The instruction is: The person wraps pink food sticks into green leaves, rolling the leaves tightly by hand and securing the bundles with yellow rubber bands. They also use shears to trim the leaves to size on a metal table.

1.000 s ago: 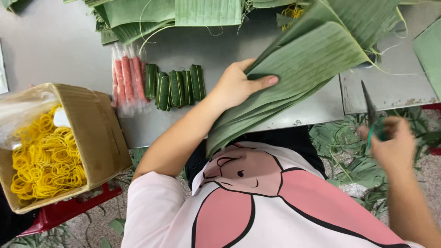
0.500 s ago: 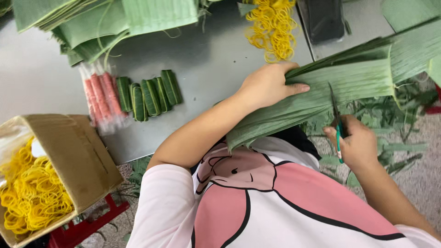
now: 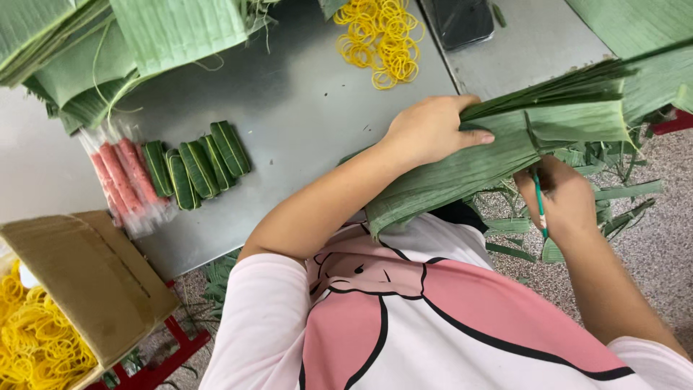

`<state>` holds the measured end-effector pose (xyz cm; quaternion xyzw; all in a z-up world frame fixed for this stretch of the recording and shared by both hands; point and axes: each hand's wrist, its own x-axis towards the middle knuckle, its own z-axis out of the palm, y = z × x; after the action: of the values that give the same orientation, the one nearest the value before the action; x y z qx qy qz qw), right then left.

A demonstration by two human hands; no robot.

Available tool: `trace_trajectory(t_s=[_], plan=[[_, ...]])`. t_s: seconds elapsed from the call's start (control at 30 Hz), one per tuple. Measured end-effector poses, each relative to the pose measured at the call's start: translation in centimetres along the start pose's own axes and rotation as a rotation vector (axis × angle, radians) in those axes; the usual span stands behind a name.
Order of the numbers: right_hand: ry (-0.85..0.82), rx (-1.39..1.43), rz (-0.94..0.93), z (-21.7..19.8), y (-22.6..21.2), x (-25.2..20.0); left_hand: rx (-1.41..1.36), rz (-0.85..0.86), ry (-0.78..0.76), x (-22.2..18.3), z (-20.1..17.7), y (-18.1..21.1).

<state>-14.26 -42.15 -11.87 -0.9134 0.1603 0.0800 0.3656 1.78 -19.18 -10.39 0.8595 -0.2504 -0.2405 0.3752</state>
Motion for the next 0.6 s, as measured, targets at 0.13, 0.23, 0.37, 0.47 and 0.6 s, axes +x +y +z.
trace_trajectory(t_s=[0.13,0.23,0.37,0.47,0.6], plan=[[0.148,-0.216,-0.116,0.3,2.0,0.3,-0.128,0.02,-0.047,0.9,0.4,-0.7],[0.15,-0.287,-0.112,0.4,4.2,0.4,-0.255,0.078,-0.113,1.7,1.2,-1.9],[0.128,-0.31,-0.17,0.6,5.5,0.8,-0.278,0.074,-0.174,2.1,2.3,-2.3],[0.093,-0.154,-0.341,0.2,5.5,1.0,-0.141,0.073,-0.195,2.2,3.5,-1.1],[0.045,0.122,-0.181,0.4,4.5,0.5,-0.115,0.095,-0.219,2.4,3.7,-0.9]])
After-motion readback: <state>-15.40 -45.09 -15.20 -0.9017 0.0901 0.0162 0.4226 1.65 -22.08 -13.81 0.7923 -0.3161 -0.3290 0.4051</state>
